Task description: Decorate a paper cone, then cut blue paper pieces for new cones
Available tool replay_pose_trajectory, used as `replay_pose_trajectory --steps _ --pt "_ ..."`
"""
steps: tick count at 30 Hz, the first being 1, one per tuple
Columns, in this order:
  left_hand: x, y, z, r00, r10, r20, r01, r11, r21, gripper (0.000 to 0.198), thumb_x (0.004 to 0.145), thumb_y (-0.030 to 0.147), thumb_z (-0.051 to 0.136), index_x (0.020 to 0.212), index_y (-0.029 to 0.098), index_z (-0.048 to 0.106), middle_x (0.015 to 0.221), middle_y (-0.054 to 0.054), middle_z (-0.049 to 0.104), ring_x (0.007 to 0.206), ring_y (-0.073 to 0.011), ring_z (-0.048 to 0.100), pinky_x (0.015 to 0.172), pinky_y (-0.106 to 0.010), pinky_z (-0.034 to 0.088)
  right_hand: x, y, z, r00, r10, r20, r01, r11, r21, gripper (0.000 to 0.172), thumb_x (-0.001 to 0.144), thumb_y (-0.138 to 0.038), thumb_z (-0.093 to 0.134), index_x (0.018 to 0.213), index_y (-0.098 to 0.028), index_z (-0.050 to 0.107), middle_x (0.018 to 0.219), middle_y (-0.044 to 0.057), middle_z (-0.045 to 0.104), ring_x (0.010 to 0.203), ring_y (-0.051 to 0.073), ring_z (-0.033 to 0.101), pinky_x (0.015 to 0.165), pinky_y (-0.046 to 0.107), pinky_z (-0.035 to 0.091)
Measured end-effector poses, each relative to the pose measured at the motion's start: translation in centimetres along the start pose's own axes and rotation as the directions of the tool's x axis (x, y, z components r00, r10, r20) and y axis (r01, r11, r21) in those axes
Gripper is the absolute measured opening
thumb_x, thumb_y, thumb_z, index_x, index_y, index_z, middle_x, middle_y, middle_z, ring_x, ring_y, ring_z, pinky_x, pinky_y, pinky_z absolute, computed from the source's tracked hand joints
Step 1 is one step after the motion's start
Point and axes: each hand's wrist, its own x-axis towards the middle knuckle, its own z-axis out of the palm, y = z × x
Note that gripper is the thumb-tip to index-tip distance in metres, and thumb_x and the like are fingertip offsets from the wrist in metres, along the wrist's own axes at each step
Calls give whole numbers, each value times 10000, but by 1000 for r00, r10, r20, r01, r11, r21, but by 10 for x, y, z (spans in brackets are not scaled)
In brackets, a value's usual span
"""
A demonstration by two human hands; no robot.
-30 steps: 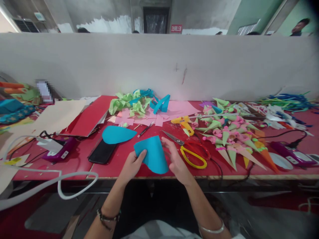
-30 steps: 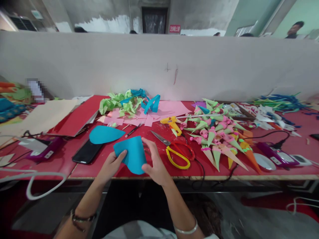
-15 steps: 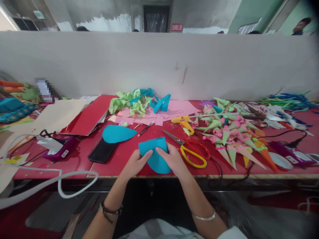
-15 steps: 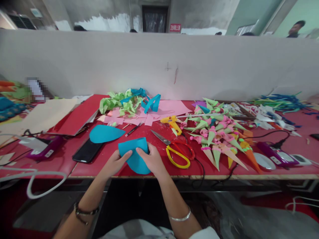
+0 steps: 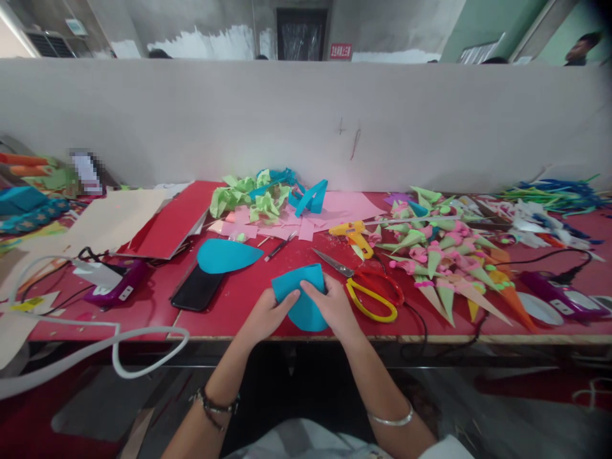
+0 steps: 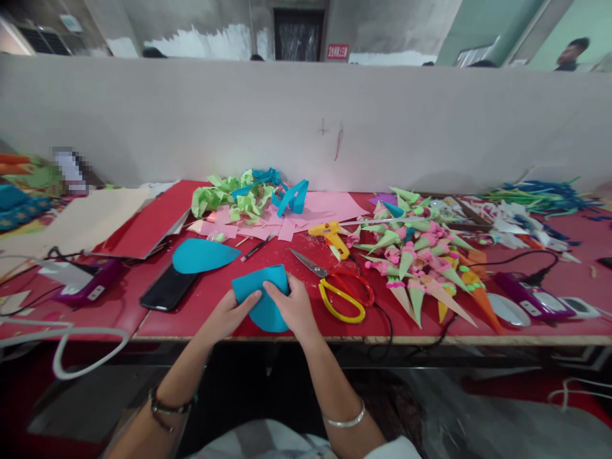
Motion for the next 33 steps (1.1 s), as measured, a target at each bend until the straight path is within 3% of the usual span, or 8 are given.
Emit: replay_pose_trajectory --steps 19,33 --pt "-2 -3 0 998 -39 -58 42 998 54 341 817 397 434 958 146 616 911 -33 683 822 -175 615 764 -288 486 -2 2 2 999 -6 32 6 1000 -16 257 676 -387 602 740 -138 590 679 23 611 630 158 550 579 268 452" --pt "-7 -2 5 986 -129 -107 126 992 -27 399 789 462 441 948 136 607 846 -35 677 857 -193 601 770 -287 476 0 -3 -6 1000 -11 18 12 999 -43 324 694 -458 553 638 -139 565 552 -13 506 533 121 454 501 236 394"
